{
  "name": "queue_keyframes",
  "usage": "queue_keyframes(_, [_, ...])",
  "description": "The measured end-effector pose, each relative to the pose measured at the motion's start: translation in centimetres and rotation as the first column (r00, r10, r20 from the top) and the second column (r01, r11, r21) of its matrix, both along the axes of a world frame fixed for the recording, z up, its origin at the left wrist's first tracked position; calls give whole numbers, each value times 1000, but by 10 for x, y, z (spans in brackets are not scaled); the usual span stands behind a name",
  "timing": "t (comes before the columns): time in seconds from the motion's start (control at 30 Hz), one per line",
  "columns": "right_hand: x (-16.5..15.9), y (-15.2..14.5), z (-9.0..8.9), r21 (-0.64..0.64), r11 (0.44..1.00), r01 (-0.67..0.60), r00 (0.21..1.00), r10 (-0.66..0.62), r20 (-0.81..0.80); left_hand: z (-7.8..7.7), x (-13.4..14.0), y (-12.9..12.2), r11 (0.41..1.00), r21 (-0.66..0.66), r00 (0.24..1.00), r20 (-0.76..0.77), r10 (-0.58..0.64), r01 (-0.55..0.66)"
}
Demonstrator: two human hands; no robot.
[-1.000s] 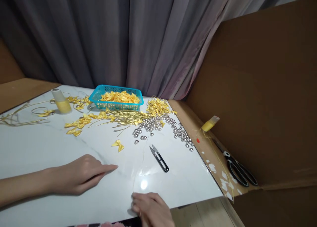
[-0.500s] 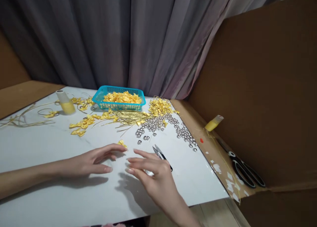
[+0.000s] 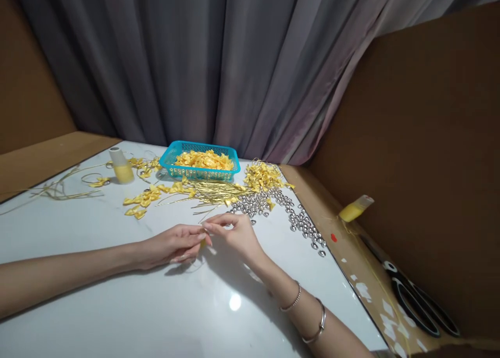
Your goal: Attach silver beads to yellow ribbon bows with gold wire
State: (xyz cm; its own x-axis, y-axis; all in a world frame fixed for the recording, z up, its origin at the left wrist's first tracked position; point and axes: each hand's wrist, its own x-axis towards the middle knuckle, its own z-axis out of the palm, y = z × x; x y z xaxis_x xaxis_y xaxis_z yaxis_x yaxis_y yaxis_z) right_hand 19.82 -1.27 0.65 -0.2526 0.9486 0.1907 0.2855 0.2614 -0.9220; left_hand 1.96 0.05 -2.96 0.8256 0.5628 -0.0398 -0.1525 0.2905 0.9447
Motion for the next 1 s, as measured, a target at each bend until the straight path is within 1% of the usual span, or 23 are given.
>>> queue_keyframes(0.07, [2, 1, -7, 67, 998, 11, 995, -17, 102, -5, 0, 2, 998, -54, 1000, 9, 28, -27])
queue_keyframes(0.13, [4, 2, -13, 153, 988, 1, 973, -36, 228, -7, 1, 3, 993, -104, 998, 13, 59, -58])
queue_keyframes(0.27, [6, 5, -19, 308, 944, -120, 880, -43, 474, -6, 1, 4, 974, -194, 993, 3, 121, -118])
queue_keyframes(0.33, [7, 6, -21, 349, 921, -174, 837, -48, 545, -5, 1, 5, 961, -233, 988, 10, 156, -150])
queue_keyframes(0.4, [7, 5, -23, 385, 898, -214, 813, -55, 579, -5, 1, 6, 948, -271, 983, 25, 183, -170])
queue_keyframes(0.5, [8, 4, -25, 474, 828, -301, 783, -69, 618, -6, 1, 8, 928, -315, 974, 40, 222, -199])
queue_keyframes(0.6, [8, 3, -27, 575, 726, -378, 748, -126, 651, -8, 1, 9, 918, -340, 970, 57, 238, -205])
queue_keyframes(0.7, [8, 2, -29, 651, 629, -425, 724, -196, 662, -9, 1, 11, 909, -354, 967, 48, 252, -219])
queue_keyframes(0.77, [8, 2, -29, 674, 593, -441, 714, -223, 664, -9, 1, 11, 903, -348, 959, 30, 281, -253])
queue_keyframes(0.8, [8, 1, -29, 677, 589, -442, 709, -233, 666, -9, 1, 12, 901, -339, 956, 20, 293, -269])
queue_keyframes(0.87, [7, 0, -30, 676, 601, -427, 703, -250, 666, -8, 0, 11, 907, -297, 951, -8, 309, -297])
queue_keyframes(1.0, [7, -2, -30, 675, 635, -376, 705, -277, 653, -6, 0, 8, 938, -141, 947, -92, 307, -318])
